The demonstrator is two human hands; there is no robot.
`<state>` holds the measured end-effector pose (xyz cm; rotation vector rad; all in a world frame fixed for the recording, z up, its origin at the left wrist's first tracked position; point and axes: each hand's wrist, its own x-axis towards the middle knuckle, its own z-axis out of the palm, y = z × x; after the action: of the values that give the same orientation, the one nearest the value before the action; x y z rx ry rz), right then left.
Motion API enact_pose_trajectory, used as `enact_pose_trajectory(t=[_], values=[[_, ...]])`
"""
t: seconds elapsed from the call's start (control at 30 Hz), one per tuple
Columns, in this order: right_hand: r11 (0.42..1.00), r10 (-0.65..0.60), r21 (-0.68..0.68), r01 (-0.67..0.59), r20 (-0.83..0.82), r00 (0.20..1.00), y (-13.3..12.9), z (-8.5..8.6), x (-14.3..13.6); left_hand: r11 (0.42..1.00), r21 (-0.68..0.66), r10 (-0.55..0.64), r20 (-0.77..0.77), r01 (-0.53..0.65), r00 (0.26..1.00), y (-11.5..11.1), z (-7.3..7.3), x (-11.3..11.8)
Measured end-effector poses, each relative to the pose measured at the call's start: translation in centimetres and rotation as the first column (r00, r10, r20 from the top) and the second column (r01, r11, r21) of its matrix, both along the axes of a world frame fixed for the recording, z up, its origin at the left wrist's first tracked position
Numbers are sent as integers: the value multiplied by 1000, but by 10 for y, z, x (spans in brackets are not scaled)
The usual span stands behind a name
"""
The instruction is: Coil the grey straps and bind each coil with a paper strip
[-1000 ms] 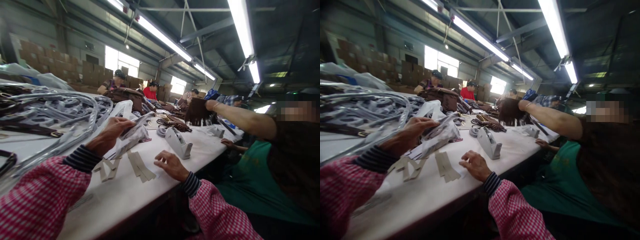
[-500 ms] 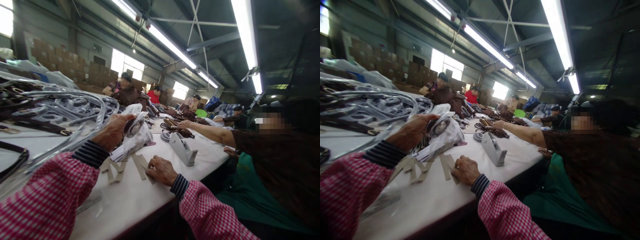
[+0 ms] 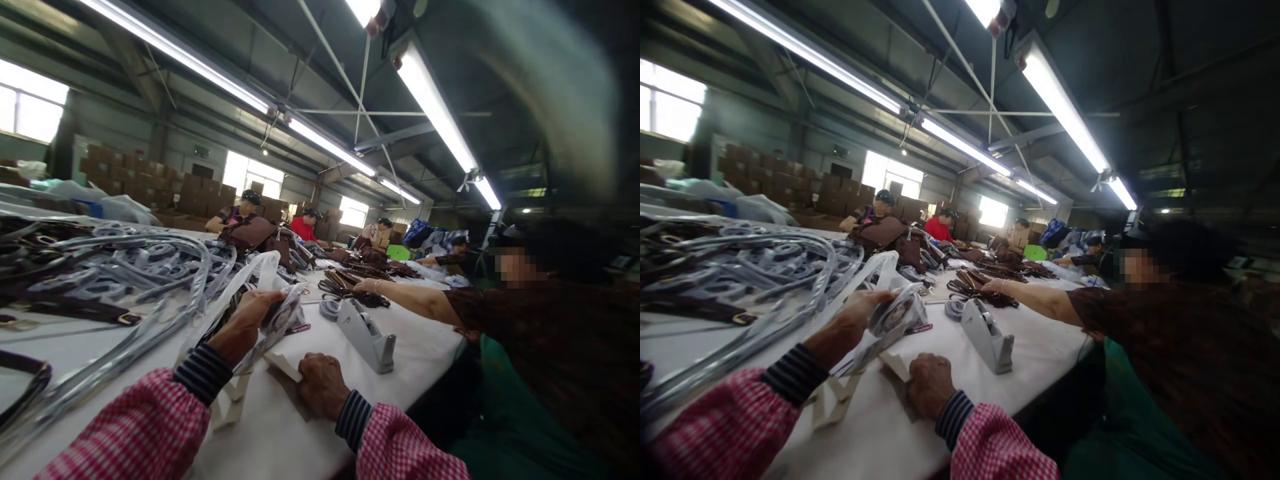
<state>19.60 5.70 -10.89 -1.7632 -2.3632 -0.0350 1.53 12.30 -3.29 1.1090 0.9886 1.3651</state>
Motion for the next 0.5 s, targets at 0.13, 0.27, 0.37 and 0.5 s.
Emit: enact_pose_trajectory(t=[0.13,0.27,0.37,0.5], values=[[996,-56,58,66,-158,986,5,-4,12,1000,0,-7,-3,7,1000,2,0,-1],[991,-94,54,121,-363,927,6,-5,35,999,-7,-33,0,33,999,0,-1,1],[993,-97,10,120,-517,851,3,-7,47,998,-28,-52,0,52,999,-5,-2,7],[994,-90,-9,112,-661,745,0,-7,53,995,-55,-84,13,85,996,-14,-2,13]])
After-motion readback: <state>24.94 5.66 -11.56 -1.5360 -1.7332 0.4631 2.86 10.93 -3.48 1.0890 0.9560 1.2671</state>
